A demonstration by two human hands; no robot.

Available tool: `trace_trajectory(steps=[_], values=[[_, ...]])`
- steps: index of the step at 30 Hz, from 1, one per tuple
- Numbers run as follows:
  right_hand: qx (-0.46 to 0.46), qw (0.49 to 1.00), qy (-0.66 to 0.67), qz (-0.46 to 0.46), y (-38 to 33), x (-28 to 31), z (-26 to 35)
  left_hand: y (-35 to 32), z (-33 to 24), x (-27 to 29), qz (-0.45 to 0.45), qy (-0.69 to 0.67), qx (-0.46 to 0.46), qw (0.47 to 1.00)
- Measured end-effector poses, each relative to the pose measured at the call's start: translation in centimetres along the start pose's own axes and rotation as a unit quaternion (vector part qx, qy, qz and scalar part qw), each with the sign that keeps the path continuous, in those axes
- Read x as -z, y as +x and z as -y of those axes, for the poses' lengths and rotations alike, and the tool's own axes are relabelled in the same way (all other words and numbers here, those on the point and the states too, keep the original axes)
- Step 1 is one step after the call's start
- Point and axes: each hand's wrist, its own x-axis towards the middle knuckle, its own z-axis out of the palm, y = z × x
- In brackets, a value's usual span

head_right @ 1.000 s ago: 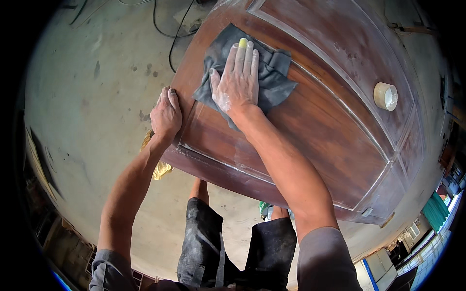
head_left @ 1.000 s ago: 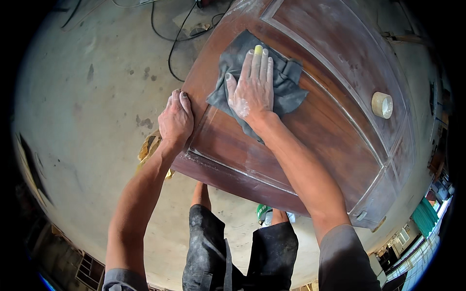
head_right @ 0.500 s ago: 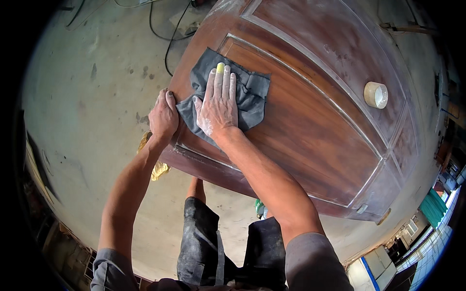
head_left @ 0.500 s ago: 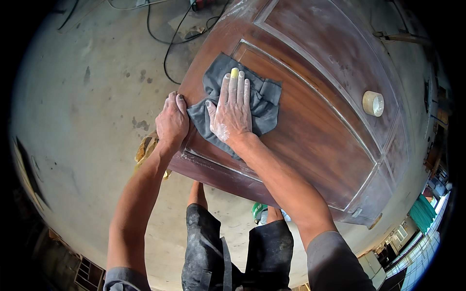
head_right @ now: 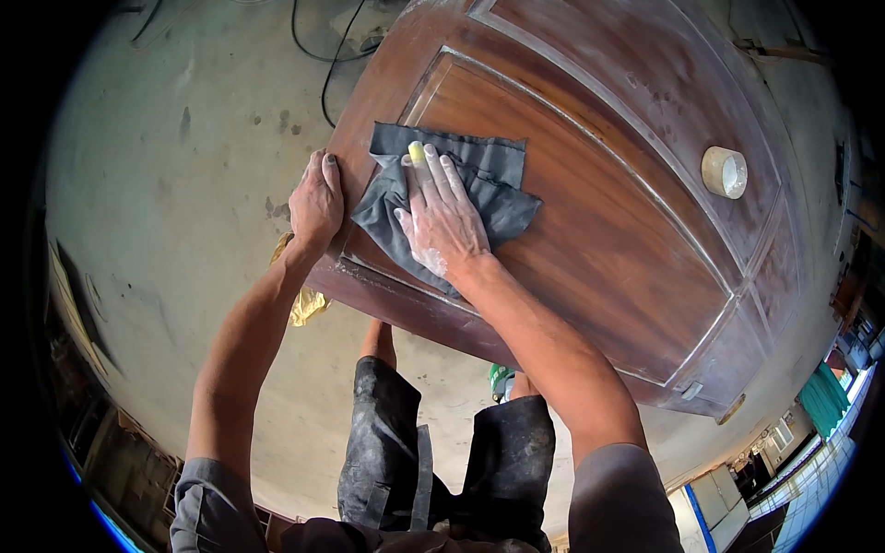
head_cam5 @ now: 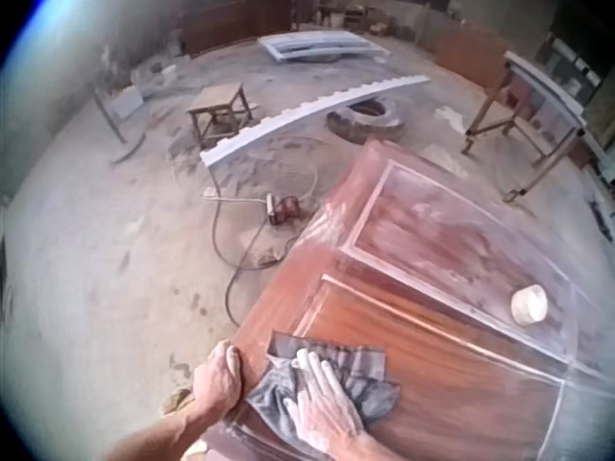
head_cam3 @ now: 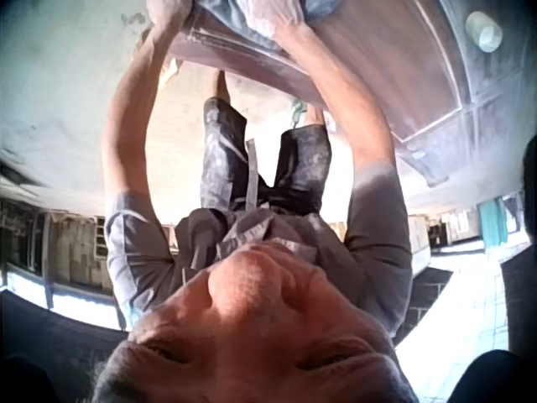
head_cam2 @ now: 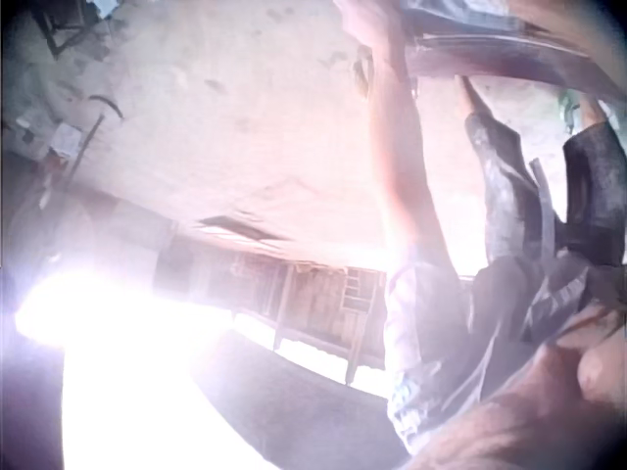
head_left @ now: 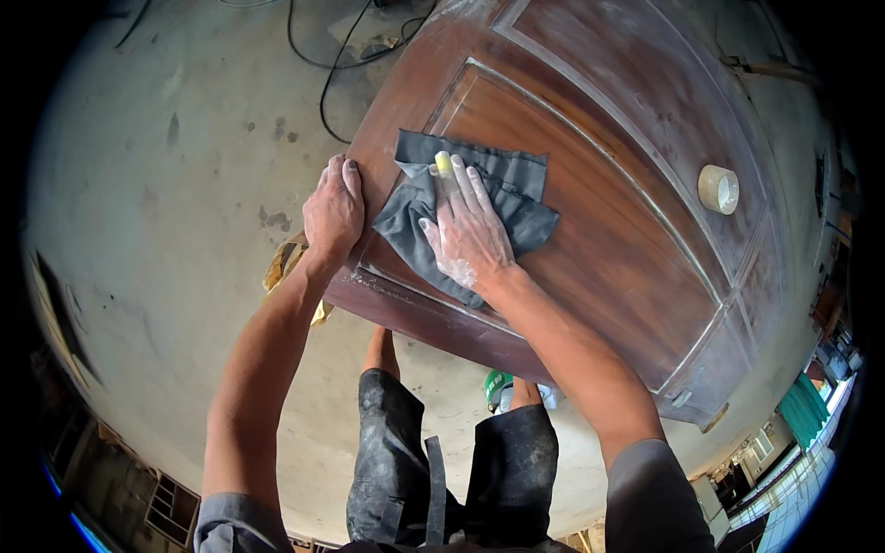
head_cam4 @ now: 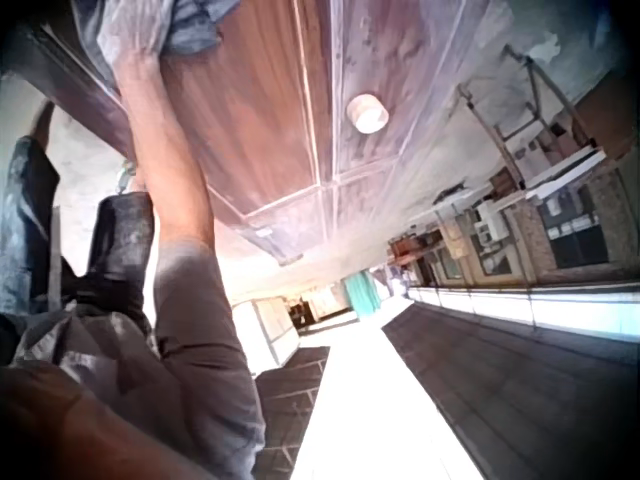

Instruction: The person wipes a large wooden door with a yellow cloth and then a grey cloth, removing dust and residue. They also use a small white pad to scrub the surface and edges of the door.

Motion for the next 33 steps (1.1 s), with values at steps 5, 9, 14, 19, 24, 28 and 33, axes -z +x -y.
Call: trace_trajectory(steps=[5,9,14,19,24,28,33], values=[[-0.13,0.982,0.012,0.138,-21.2,0.3,-5.7,-0.2,0.5,0.4,-0.02,0.001,-0.007,1.0],[-0.045,0.996,0.018,0.081,-7.4,-1.3,2.9,-0.2,0.1,-0.3,-0.019,-0.005,-0.012,1.0],[0.075,0.996,0.014,0.051,-5.5,-1.0,3.5,-0.2,0.8,0.2,-0.004,-0.014,-0.01,1.0],[-0.006,0.97,-0.02,0.241,-23.0,0.8,-3.8,-0.2,0.4,0.4,-0.019,-0.025,0.003,0.999],[0.106,0.989,-0.003,0.103,-4.5,-2.8,6.5,0.1,-0.3,0.1,-0.002,-0.04,-0.013,0.999],[0.159,0.98,0.06,0.1,-8.2,-1.7,4.2,0.1,1.6,0.4,0.003,-0.056,-0.021,0.998],[0.197,0.947,-0.036,0.25,-27.4,-0.9,-5.5,0.3,1.3,0.3,0.018,-0.085,-0.007,0.996]])
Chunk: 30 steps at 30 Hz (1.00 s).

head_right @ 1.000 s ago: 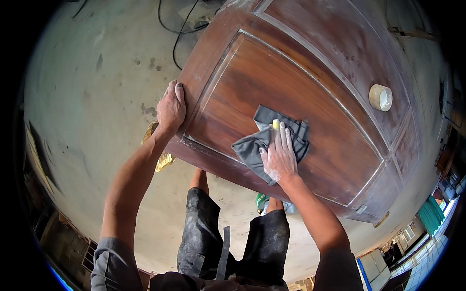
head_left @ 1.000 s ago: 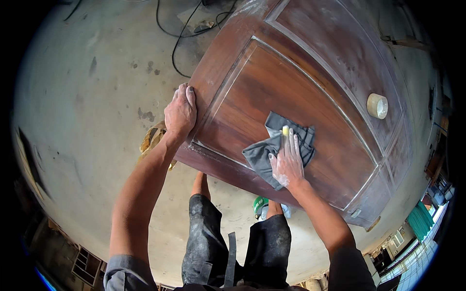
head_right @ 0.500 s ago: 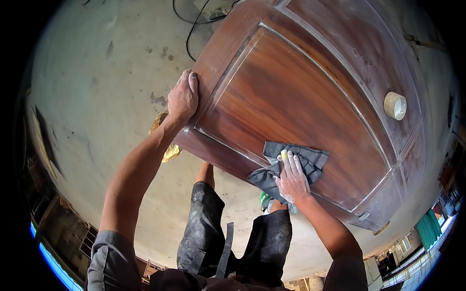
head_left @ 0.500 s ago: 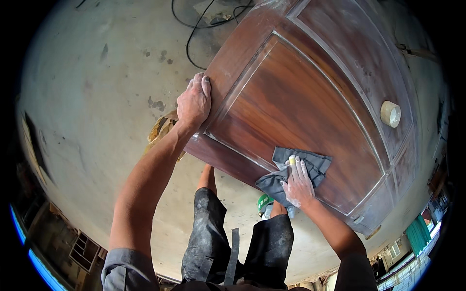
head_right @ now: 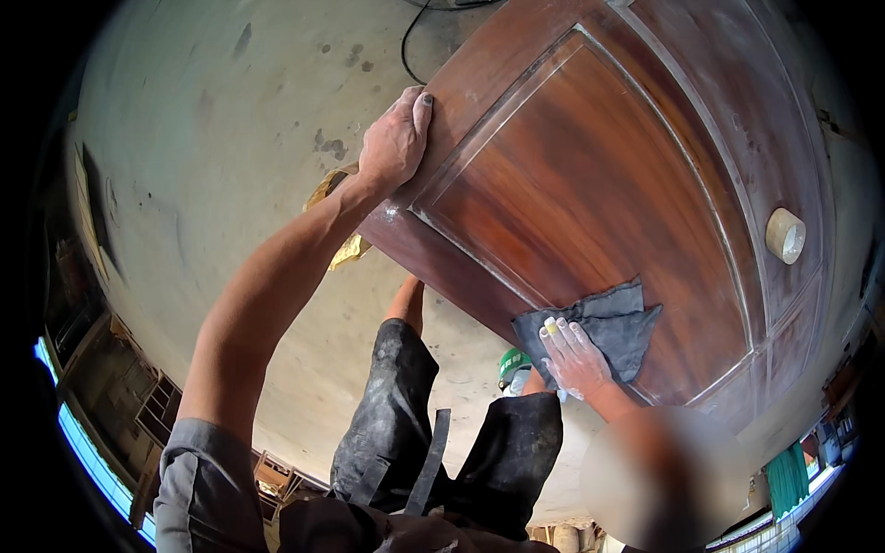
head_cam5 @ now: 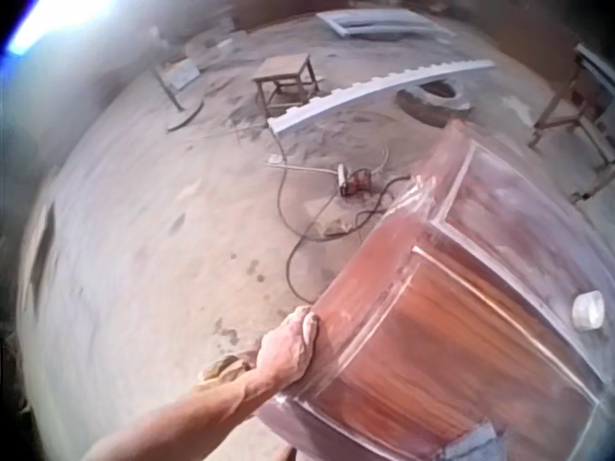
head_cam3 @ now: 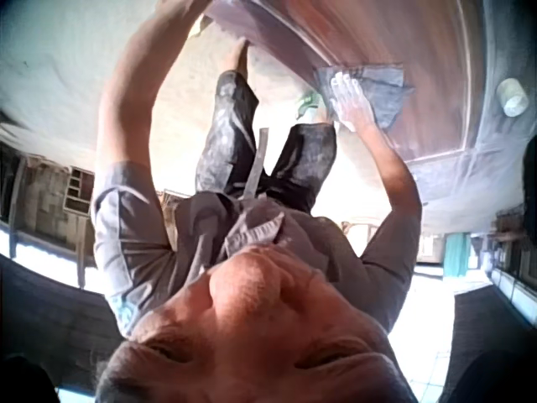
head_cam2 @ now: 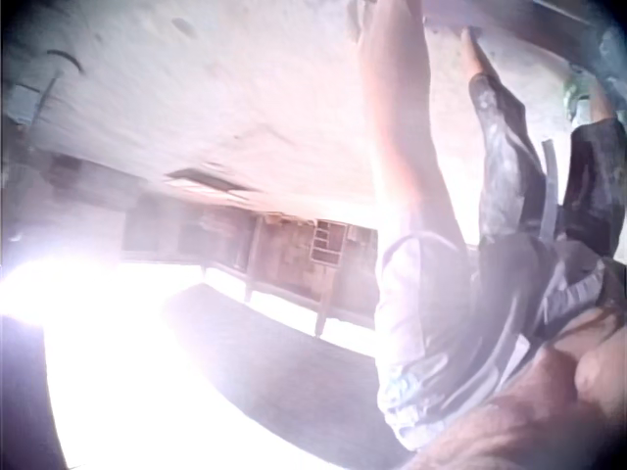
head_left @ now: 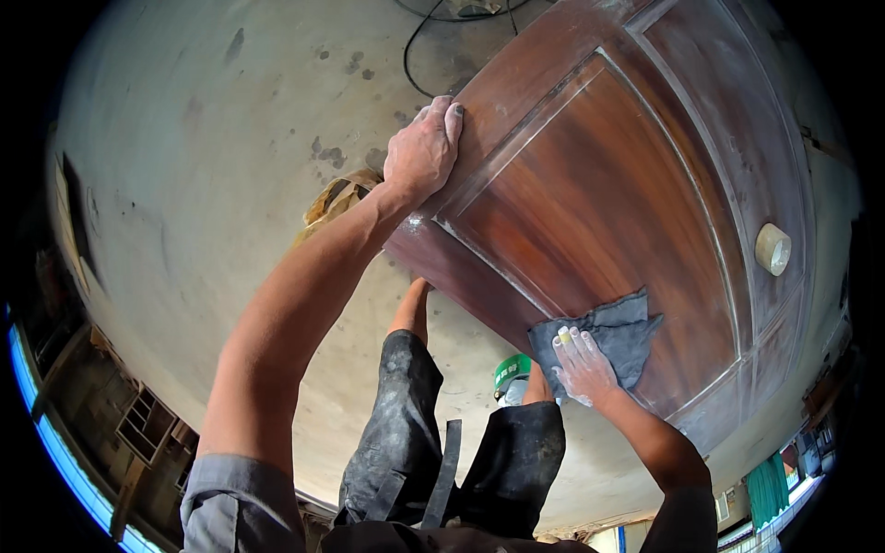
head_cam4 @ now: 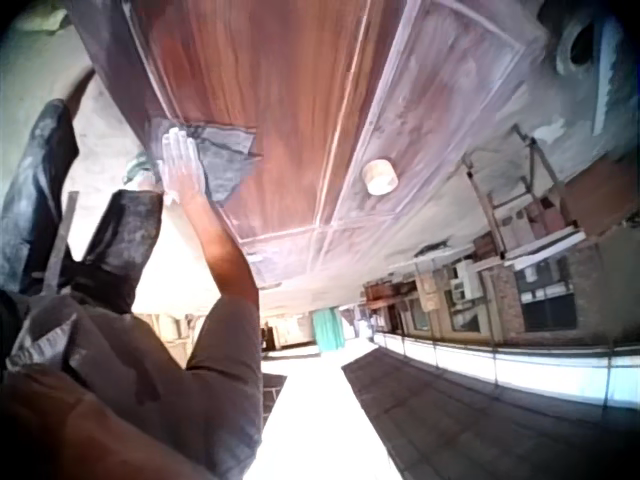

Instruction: The person wipes a large wooden door with a yellow cloth and then a grey cloth, removing dust and residue. They also use a small white pad to scrub the surface and edges of the door.

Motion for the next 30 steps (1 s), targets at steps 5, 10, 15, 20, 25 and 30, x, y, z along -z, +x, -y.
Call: trace_trajectory(steps=[5,10,15,20,25,30], values=[[0.078,0.986,-0.001,-0.147,19.9,6.9,4.3,0.0,0.8,-0.3,0.041,-0.104,-0.014,0.994],[0.117,0.972,-0.043,-0.2,29.2,10.0,6.5,1.8,4.1,3.7,0.064,-0.419,0.101,0.9],[0.011,0.956,0.009,-0.294,30.4,17.8,-6.8,-4.6,16.6,9.5,-0.107,-0.353,0.134,0.92],[-0.169,0.924,-0.042,-0.34,33.2,19.3,-9.2,-20.6,29.4,8.9,-0.079,-0.225,0.322,0.916],[-0.008,0.969,-0.01,-0.247,30.4,19.1,-8.7,-39.1,29.9,5.4,0.052,-0.157,0.343,0.925],[-0.215,0.899,-0.121,-0.361,34.6,23.4,-21.3,-54.5,24.5,1.8,0.105,-0.237,0.482,0.837]])
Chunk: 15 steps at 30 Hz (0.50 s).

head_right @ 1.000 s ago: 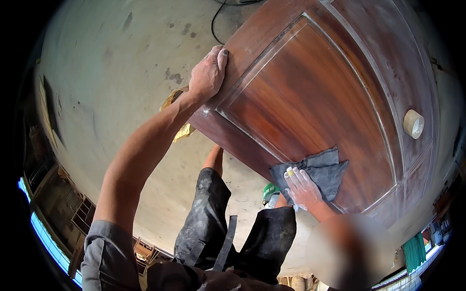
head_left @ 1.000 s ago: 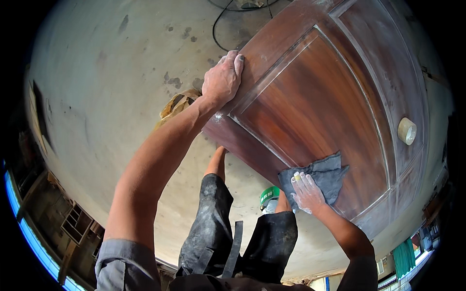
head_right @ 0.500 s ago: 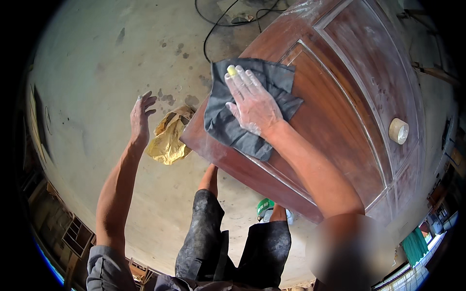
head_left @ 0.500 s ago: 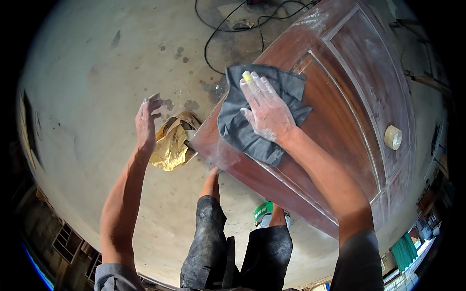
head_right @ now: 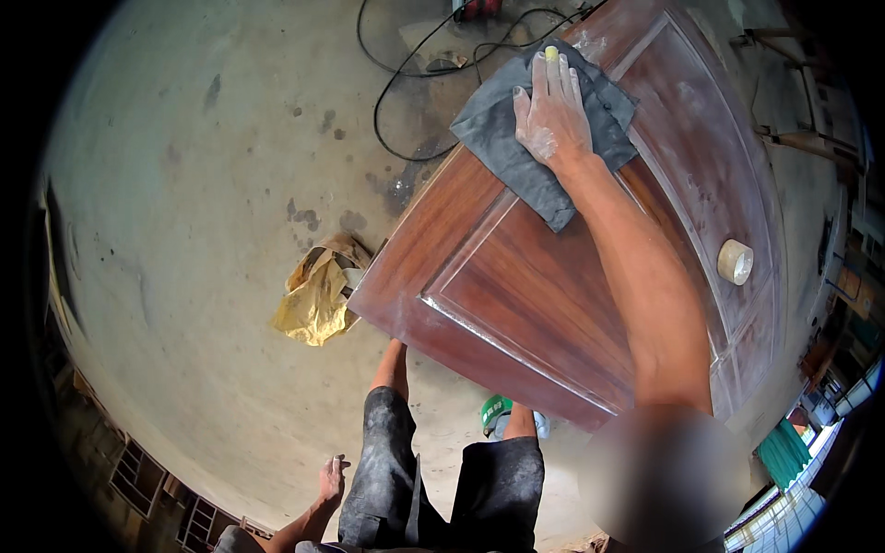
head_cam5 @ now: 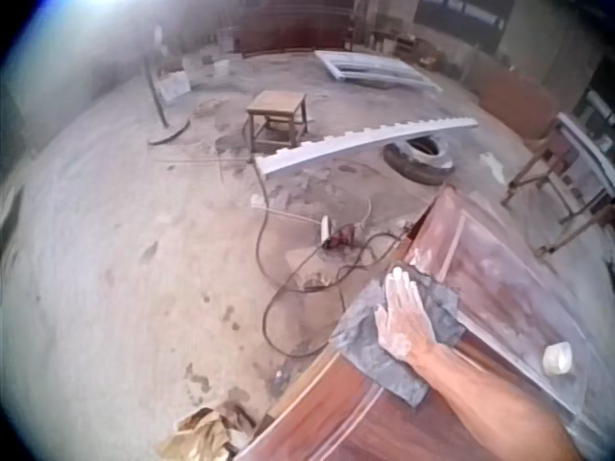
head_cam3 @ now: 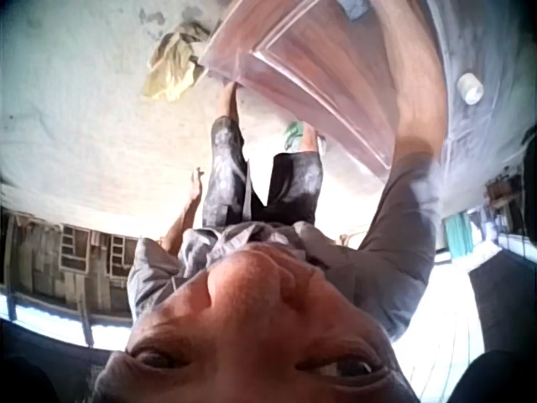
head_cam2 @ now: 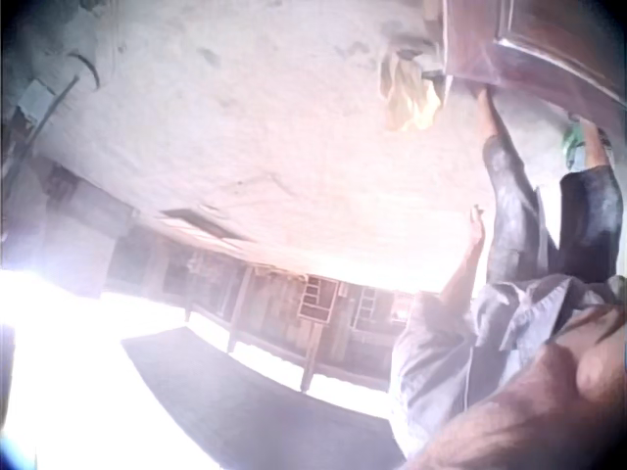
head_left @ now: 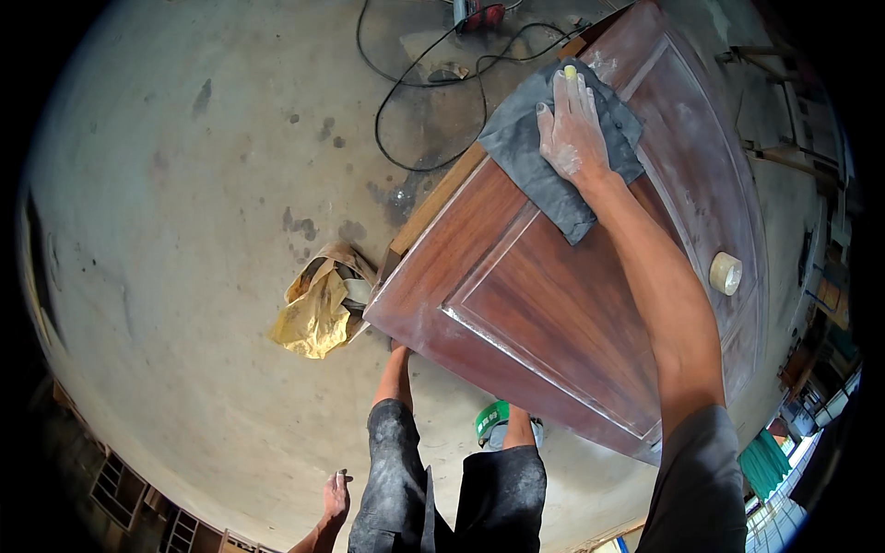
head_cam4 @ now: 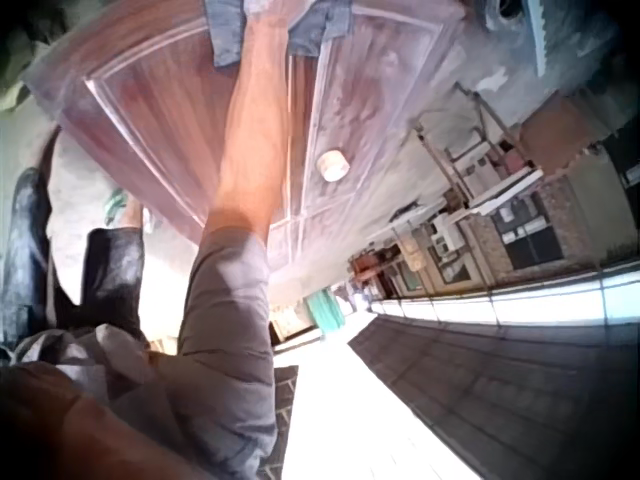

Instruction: The person wipes a large wooden door with a yellow cloth and then a grey cloth, removing dust and residue. They also use a small white pad to scrub the surface and edges of the door.

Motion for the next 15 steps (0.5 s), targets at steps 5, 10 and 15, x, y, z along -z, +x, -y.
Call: trace_trajectory(steps=[5,10,15], values=[[0.063,0.984,0.146,0.076,-8.6,2.3,15.1,-7.4,0.9,-4.1,0.088,-0.125,0.096,0.983],[0.181,0.947,0.175,0.199,-15.3,4.5,23.8,-6.9,-1.5,-5.7,0.131,-0.168,0.089,0.973],[0.257,0.929,0.173,0.204,-16.7,4.6,24.4,-6.5,-2.9,-5.8,0.122,-0.159,0.071,0.977]])
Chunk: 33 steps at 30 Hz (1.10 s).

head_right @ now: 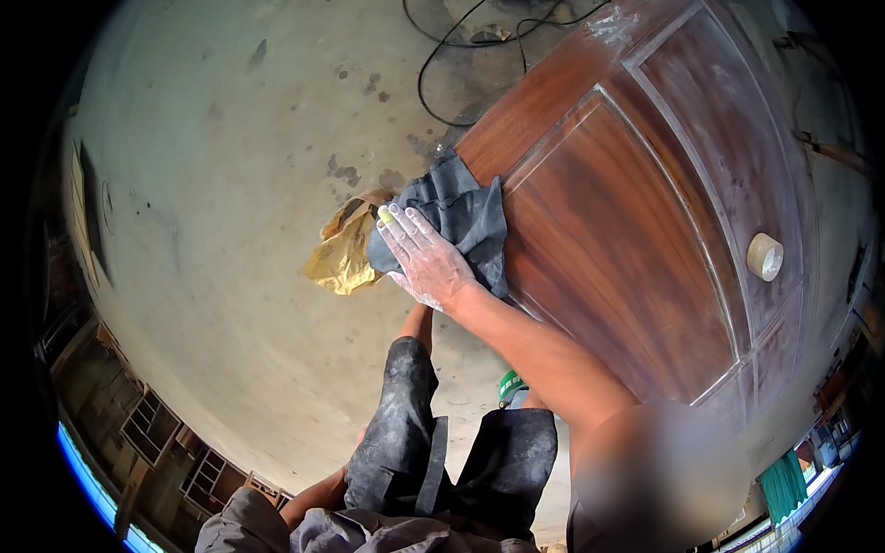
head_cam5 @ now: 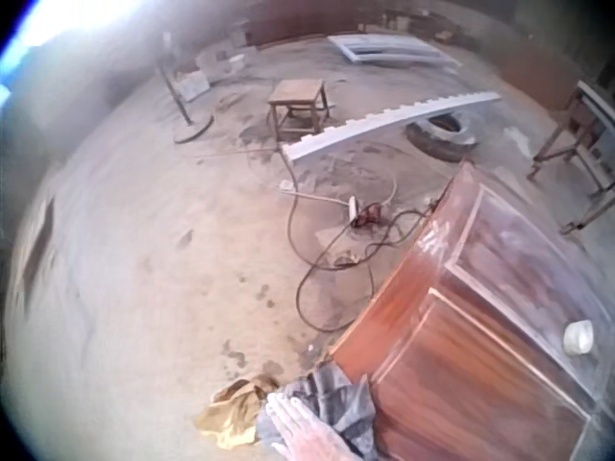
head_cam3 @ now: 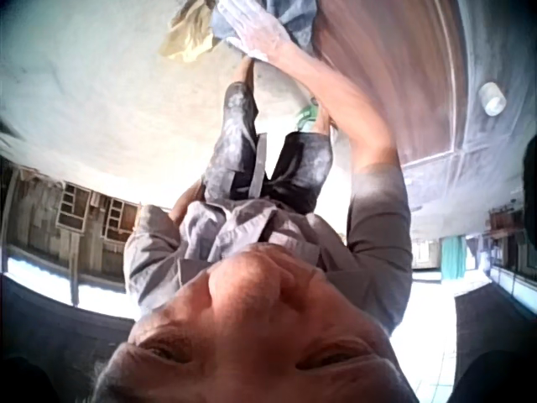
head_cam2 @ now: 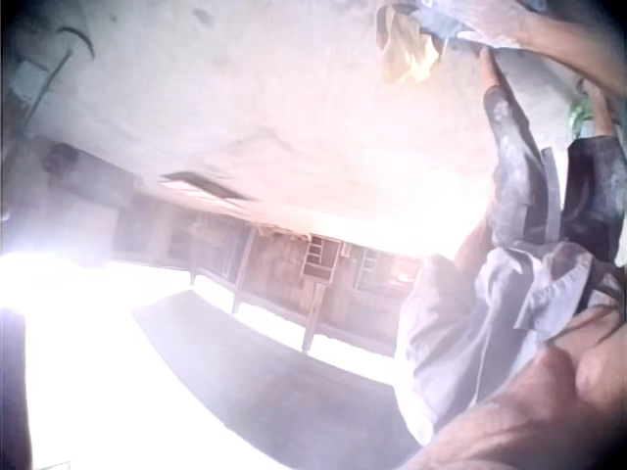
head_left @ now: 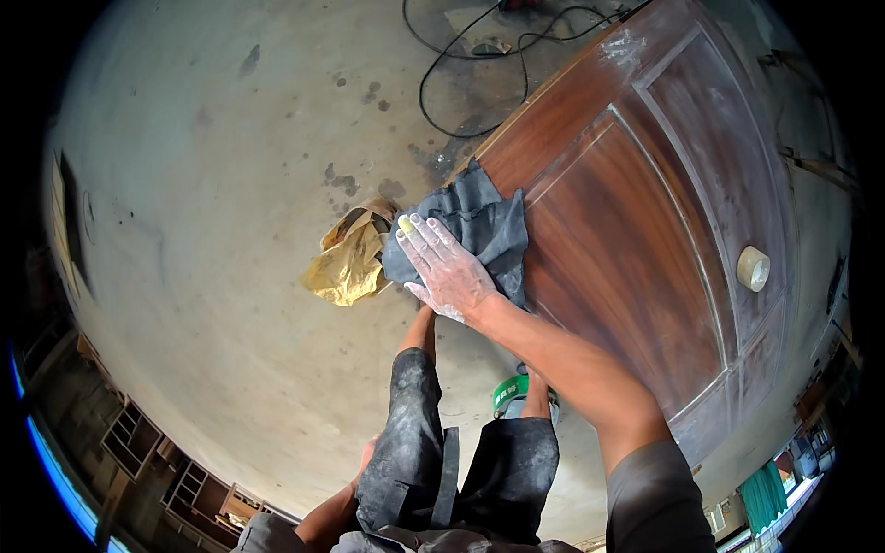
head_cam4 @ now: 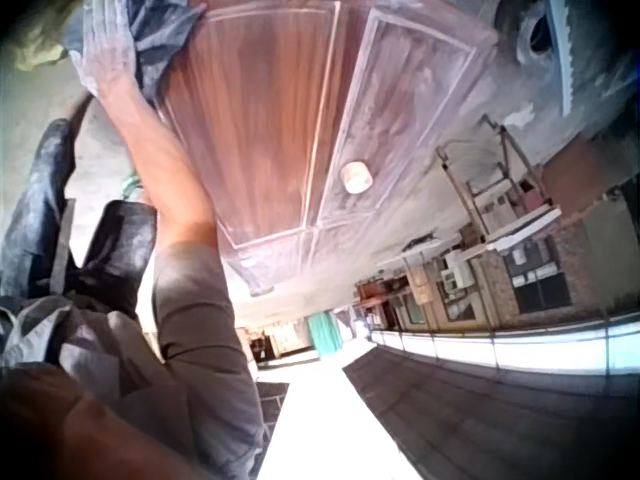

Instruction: The person wipes a large wooden door with a yellow cloth and then a grey cloth, removing dust and residue. They also use a small white pad to scrub the surface and edges of the door.

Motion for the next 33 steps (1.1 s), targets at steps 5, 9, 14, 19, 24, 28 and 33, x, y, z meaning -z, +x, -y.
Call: trace_trajectory(steps=[5,9,14,19,24,28,33], values=[[0.031,0.999,0.006,0.026,-11.2,-1.6,0.1,0.0,0.0,-0.6,-0.015,-0.003,-0.006,1.0],[-0.028,0.999,0.005,0.043,-14.6,-2.6,1.7,-0.2,0.0,-0.2,-0.021,-0.002,-0.002,1.0],[-0.059,0.997,-0.048,-0.021,-0.6,-2.4,4.2,-0.6,-0.4,0.4,-0.032,0.015,0.005,0.999],[-0.057,0.998,0.0,0.004,-8.9,-2.7,4.3,0.5,-1.5,0.5,-0.023,0.054,-0.001,0.998],[-0.182,0.98,0.046,-0.063,-8.3,-3.1,6.4,4.4,-4.0,3.8,-0.014,0.168,-0.073,0.983],[-0.222,0.963,0.032,-0.149,-7.3,-4.6,6.6,8.7,-13.9,4.5,-0.181,0.386,-0.311,0.85],[-0.375,0.916,0.082,-0.12,-33.1,-6.4,6.4,6.6,-28.4,-9.0,-0.23,0.536,-0.516,0.627]])
